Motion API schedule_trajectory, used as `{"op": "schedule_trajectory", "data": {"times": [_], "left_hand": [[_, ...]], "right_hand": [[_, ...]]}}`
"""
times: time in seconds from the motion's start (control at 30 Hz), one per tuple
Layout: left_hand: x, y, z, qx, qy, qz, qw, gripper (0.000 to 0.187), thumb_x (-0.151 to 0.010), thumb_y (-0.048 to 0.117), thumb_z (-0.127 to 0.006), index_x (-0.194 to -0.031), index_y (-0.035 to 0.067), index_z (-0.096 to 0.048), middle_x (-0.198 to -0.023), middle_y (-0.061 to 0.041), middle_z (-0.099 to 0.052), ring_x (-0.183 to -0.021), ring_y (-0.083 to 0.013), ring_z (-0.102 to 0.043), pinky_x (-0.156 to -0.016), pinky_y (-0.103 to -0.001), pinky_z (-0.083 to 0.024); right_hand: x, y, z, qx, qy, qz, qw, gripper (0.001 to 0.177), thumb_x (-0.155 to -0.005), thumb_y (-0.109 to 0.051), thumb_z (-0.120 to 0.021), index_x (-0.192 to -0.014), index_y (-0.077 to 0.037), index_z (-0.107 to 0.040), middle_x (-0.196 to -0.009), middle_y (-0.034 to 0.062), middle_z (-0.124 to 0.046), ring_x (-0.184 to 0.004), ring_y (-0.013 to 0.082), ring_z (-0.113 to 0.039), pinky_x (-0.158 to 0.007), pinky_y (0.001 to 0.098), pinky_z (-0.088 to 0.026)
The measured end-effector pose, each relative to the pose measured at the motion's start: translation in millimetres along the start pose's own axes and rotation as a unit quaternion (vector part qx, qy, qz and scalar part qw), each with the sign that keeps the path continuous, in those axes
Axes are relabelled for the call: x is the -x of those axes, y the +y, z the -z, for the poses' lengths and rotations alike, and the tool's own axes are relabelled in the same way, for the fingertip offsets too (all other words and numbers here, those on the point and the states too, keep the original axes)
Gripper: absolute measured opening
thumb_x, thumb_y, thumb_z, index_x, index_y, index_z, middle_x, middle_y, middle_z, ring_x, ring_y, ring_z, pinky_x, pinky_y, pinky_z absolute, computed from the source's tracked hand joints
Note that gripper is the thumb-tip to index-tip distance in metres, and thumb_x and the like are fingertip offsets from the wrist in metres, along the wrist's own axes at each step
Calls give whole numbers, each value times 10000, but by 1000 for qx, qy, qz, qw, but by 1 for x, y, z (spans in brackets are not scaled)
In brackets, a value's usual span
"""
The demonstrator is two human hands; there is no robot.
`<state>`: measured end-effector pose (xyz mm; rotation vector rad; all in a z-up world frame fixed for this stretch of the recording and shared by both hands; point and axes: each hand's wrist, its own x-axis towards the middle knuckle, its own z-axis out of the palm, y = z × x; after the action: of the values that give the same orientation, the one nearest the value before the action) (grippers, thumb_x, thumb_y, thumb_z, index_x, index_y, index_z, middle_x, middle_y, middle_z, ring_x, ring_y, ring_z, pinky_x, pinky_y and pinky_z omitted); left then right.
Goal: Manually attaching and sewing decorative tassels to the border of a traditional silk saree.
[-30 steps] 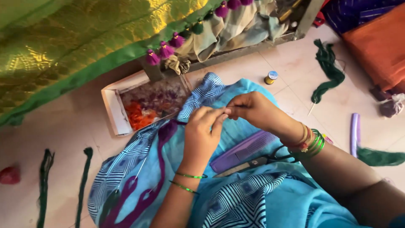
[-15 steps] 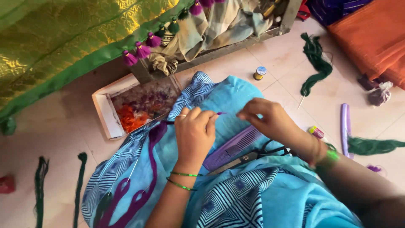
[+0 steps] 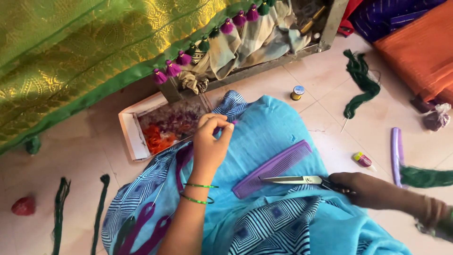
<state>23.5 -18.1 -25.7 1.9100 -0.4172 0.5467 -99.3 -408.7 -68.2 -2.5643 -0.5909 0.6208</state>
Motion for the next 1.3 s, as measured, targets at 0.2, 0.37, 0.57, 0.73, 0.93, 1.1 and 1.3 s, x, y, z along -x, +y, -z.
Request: {"op": "schedule_trajectory", "data": {"times": [0.2,0.37,0.57,0.73,0.93,1.1,1.3], "left_hand": [[5,-19,-8,373,-28,259,891,27,-967,36,-611,-992,35,-602,-1163,-125,-694,-919,-243,-690,-841,-360,-569],[4,-6,-19,486,-7,333,808,25,-1003,64,-565,-1017,54,-546,-1175,-172,-697,-1062,-282,-706,-878,-400,-587],[24,-7,-30,493,-23,344,799,25,-1016,52,-549,-1005,34,-536,-1165,-196,-701,-1110,-298,-705,-923,-428,-591],[29,-1,-38,458,-90,345,814,25,-1006,18,-535,-984,19,-547,-1148,-200,-708,-1083,-274,-720,-924,-401,-607],[26,-15,-23,391,-100,293,867,38,-1012,27,-564,-979,12,-552,-1141,-196,-724,-1030,-231,-733,-905,-362,-604],[8,-10,2,150,-95,199,964,54,-1009,71,-593,-989,22,-582,-1101,-120,-782,-936,-177,-734,-825,-306,-575],[-23,11,19,47,-50,85,994,76,-1044,79,-614,-1025,12,-584,-1049,-100,-775,-926,-120,-724,-845,-281,-577]], "right_hand": [[-12,4,11,-304,-52,-13,951,252,-847,-106,-713,-1095,-75,-678,-845,43,-678,-787,99,-622,-671,303,-546],[-35,-11,0,-403,-38,56,912,261,-856,-244,-701,-988,-35,-618,-850,4,-566,-778,95,-486,-641,282,-434],[-50,-33,-9,-427,-39,51,902,421,-870,-405,-737,-1036,-34,-625,-885,-8,-581,-815,91,-510,-701,270,-433],[-53,-19,-28,-447,-26,78,891,499,-850,-466,-780,-1042,-29,-635,-864,-28,-565,-790,75,-497,-682,254,-423],[-50,-2,-40,-416,-17,24,909,307,-846,-240,-822,-978,-6,-674,-812,3,-592,-747,93,-524,-652,278,-455],[-32,-54,15,-211,48,69,974,570,-718,-34,-766,-1276,-26,-652,-1064,83,-745,-908,164,-707,-799,308,-576],[-35,-48,58,-93,266,147,948,184,-850,-54,-726,-1034,-48,-717,-1035,76,-759,-878,234,-751,-734,323,-595]]}}
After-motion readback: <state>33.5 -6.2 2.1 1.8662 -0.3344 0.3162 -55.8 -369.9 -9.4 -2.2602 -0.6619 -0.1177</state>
